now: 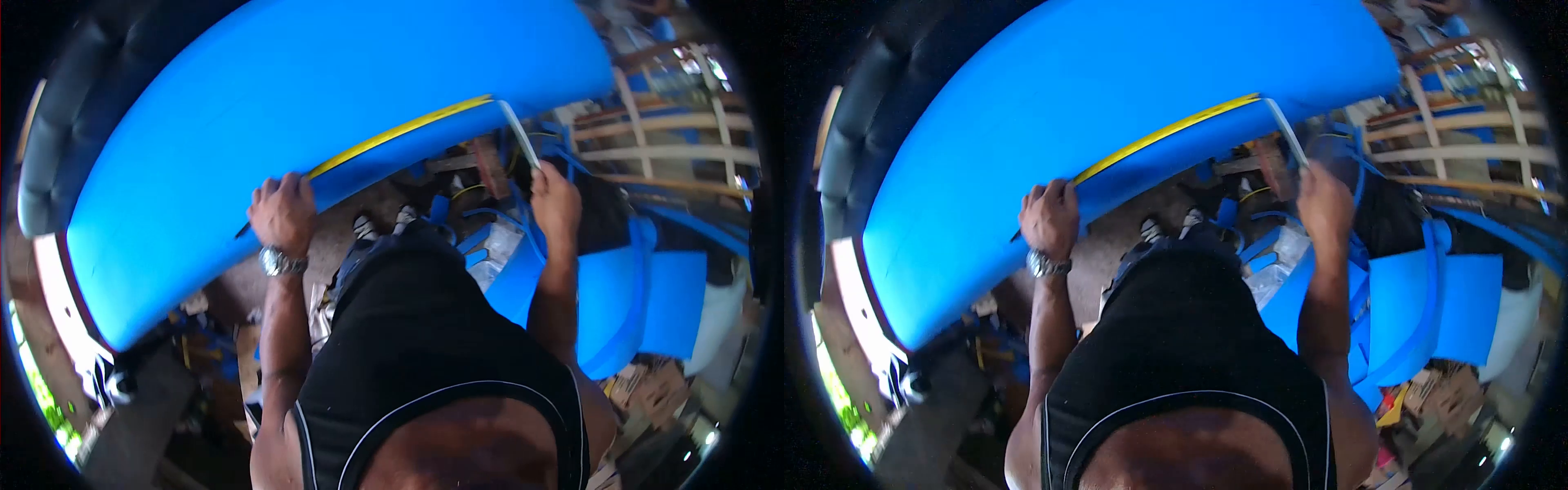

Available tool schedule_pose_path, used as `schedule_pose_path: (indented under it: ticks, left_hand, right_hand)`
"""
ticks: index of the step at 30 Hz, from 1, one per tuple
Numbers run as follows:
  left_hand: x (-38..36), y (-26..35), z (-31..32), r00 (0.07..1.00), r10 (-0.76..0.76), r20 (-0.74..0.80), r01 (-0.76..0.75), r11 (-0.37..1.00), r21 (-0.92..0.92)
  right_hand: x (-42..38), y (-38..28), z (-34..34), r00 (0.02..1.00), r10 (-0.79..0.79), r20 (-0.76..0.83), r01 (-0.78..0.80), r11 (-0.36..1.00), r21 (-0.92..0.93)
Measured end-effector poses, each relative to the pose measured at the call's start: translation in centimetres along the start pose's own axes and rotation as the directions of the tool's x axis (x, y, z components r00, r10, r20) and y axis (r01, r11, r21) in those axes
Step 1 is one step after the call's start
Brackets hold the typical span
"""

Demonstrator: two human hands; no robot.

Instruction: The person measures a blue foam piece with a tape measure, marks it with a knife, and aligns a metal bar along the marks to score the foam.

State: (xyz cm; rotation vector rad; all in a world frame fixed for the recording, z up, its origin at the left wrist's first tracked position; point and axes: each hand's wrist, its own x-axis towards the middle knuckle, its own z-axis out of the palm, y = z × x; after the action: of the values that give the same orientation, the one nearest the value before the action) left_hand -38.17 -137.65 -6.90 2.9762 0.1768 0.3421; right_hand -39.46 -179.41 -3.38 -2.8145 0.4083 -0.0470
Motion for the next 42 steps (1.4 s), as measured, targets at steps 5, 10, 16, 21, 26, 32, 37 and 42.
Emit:
schedule_pose_path:
  ticks: [5, 10, 16, 21, 26, 32, 37, 42]
  left_hand:
    - [1.0, -0.4, -0.2, 0.993, -0.057, 0.108, 0.061, 0.998, -0.034]
    - [0.6, 1.0, 0.0, 0.985, -0.102, 0.142, 0.105, 0.994, -0.017]
    - [1.6, 1.1, 1.1, 0.994, -0.073, 0.075, 0.075, 0.997, -0.024]
    - [1.7, -2.3, -0.8, 0.989, -0.098, 0.113, 0.098, 0.995, 0.011]
    - [1.2, -4.8, -0.4, 0.99, -0.072, 0.12, 0.077, 0.996, -0.043]
    - [2.3, 2.7, -3.2, 0.986, -0.012, 0.165, 0.06, 0.956, -0.286]
    - [6.5, 12.7, -1.1, 0.979, 0.148, 0.141, -0.095, 0.94, -0.328]
    - [8.0, 24.9, 2.1, 0.98, 0.102, 0.172, -0.056, 0.966, -0.254]
  right_hand:
    - [2.4, -2.1, 0.2, 0.997, -0.069, -0.033, 0.065, 0.992, -0.104]
    - [4.3, -1.2, 1.3, 0.995, -0.096, 0.007, 0.096, 0.986, -0.137]
    - [5.0, -1.8, 1.9, 0.995, -0.099, -0.019, 0.095, 0.982, -0.16]
    - [2.6, -4.6, 1.9, 0.991, -0.107, 0.077, 0.121, 0.971, -0.204]
    - [-4.4, -0.3, 1.8, 0.95, 0.144, 0.276, -0.055, 0.951, -0.305]
    - [-2.1, 9.2, -1.0, 0.956, 0.275, 0.097, -0.266, 0.959, -0.096]
    - [2.5, 13.9, -2.7, 0.96, 0.281, -0.005, -0.278, 0.953, 0.118]
    - [6.7, 21.8, -6.3, 0.946, 0.319, -0.056, -0.283, 0.897, 0.341]
